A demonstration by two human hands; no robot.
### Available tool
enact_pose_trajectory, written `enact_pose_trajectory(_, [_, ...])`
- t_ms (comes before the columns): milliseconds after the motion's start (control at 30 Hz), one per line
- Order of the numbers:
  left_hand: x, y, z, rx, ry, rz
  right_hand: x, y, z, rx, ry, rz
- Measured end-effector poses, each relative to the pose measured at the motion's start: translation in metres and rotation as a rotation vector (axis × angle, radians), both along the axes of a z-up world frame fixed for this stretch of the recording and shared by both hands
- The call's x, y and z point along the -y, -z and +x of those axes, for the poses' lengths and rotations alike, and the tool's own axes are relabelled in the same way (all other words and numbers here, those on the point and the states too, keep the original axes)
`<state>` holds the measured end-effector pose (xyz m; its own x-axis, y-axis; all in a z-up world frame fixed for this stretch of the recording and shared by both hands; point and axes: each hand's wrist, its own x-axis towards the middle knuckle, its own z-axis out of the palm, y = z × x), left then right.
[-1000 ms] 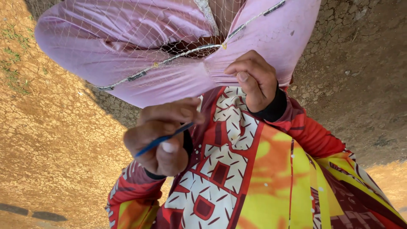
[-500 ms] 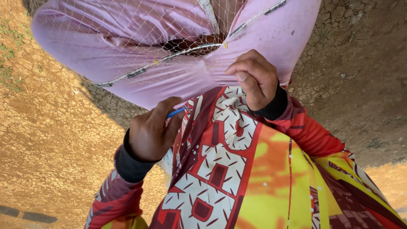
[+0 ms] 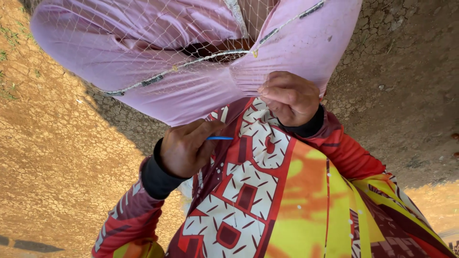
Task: The person repairs a fishing net by inserting thread into the net with an awl, then pulling and cutting the thread with thread snips.
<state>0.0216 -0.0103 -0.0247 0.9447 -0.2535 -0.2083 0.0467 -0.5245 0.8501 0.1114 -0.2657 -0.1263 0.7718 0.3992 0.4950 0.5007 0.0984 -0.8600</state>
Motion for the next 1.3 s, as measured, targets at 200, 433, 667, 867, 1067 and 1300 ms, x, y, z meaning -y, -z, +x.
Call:
enact_pose_trajectory(200, [-0.001,-0.006,0.003,-0.026,-0.056,-0.074,0.002,0.011,-0.011,-0.265,-0.105,0.197])
enact_pose_trajectory(433, [-0.002,-0.006,0.001,-0.067,-0.073,-0.145,0.003,0.018,-0.008,-0.194,-0.117,0.089])
enact_pose_trajectory(667, [0.022,0.017,-0.015,0.083,0.224,0.021,0.004,0.012,-0.010,-0.295,-0.122,0.020])
enact_pose_trajectory(867, [0.014,0.000,0.012,0.066,0.399,-0.022,0.002,0.004,-0.016,-0.448,-0.131,-0.007])
enact_pose_trajectory(1067, [-0.009,-0.018,0.047,0.120,0.255,-0.043,-0.008,0.009,-0.002,-0.652,-0.042,0.065])
enact_pose_trajectory(1300, [-0.013,-0.035,0.077,-0.010,0.136,-0.322,-0.029,0.004,0.031,-0.266,0.063,-0.280])
